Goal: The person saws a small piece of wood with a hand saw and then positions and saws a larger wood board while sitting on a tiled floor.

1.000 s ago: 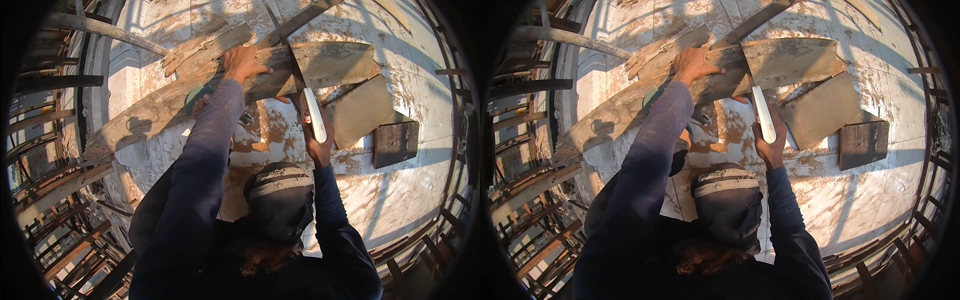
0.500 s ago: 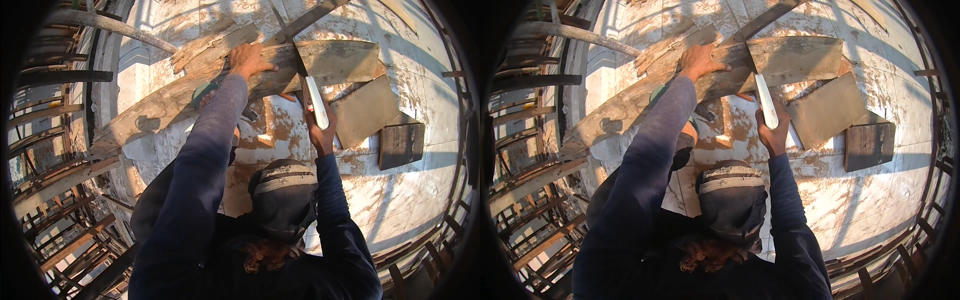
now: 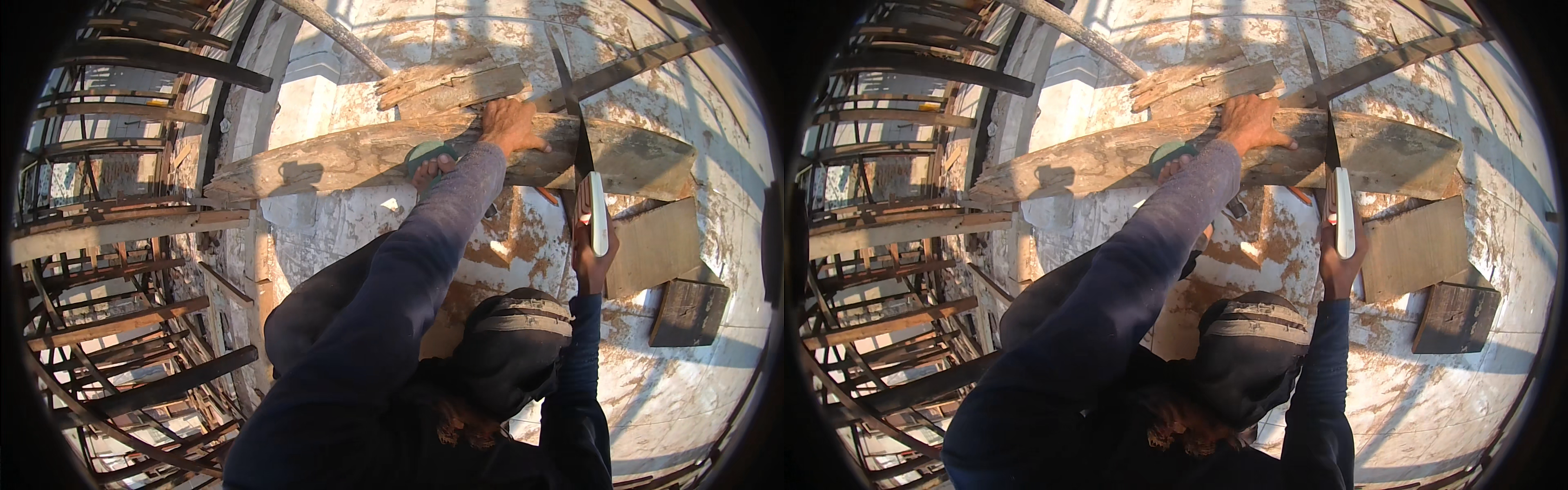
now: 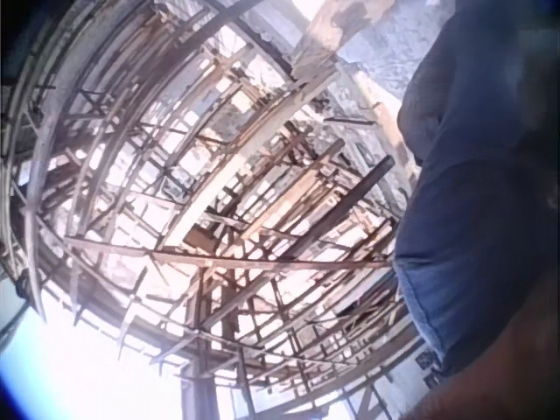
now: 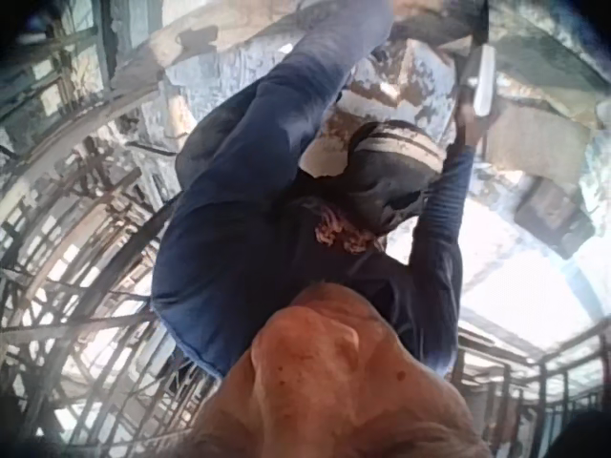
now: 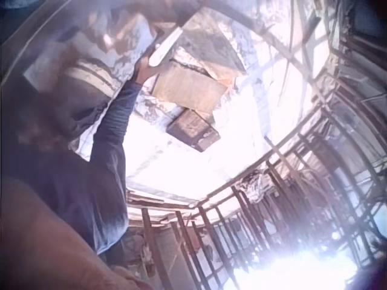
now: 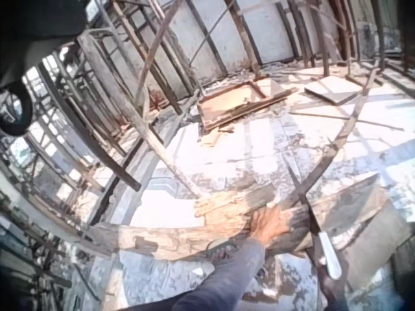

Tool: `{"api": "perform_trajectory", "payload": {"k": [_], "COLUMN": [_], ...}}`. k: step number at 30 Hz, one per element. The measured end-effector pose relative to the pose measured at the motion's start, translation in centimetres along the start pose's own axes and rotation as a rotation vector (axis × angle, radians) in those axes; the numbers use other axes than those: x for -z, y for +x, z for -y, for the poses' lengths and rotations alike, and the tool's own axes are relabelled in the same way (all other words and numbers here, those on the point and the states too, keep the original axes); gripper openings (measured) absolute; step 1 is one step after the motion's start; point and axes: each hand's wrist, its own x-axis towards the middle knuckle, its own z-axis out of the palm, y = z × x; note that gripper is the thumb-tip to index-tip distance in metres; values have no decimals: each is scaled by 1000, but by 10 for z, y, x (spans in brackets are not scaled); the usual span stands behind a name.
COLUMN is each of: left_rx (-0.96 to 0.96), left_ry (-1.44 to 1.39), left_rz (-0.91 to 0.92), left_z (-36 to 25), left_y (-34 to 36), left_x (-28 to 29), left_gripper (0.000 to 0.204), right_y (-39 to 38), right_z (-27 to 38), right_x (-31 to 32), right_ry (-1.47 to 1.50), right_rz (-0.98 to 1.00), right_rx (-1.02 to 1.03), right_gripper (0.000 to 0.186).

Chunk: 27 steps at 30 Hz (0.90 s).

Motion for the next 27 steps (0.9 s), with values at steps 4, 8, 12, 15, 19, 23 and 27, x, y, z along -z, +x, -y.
{"api": "perform_trajectory", "payload": {"k": [4, 8, 12, 15, 19, 23, 27], "left_rx": [-10, 36, 90, 15, 24, 37, 44], "left_ry": [-28, -108, -81, -110, -87, -47, -3], "left_rz": [39, 141, 71, 0, 71, 121, -1], "left_z": [26, 34, 27, 2, 53, 45, 31], "left_y": [-15, 2, -7, 11, -6, 18, 3], "left_x": [-17, -11, -9, 2, -12, 0, 6], "left_gripper": [81, 81, 77, 76, 75, 76, 76], "right_y": [-14, -203, -177, -36, -70, -206, -128], "right_z": [-9, 38, 43, -20, -19, 53, 62], "right_x": [-22, 86, 65, 4, 11, 85, 55], "right_ry": [-12, -209, -126, -142, 0, -290, -86], "right_rz": [-30, -8, 4, -127, 107, 17, 57], "right_rx": [77, -260, -171, 13, -162, -227, -205], "right_gripper": [37, 51, 42, 43, 38, 46, 41]}}
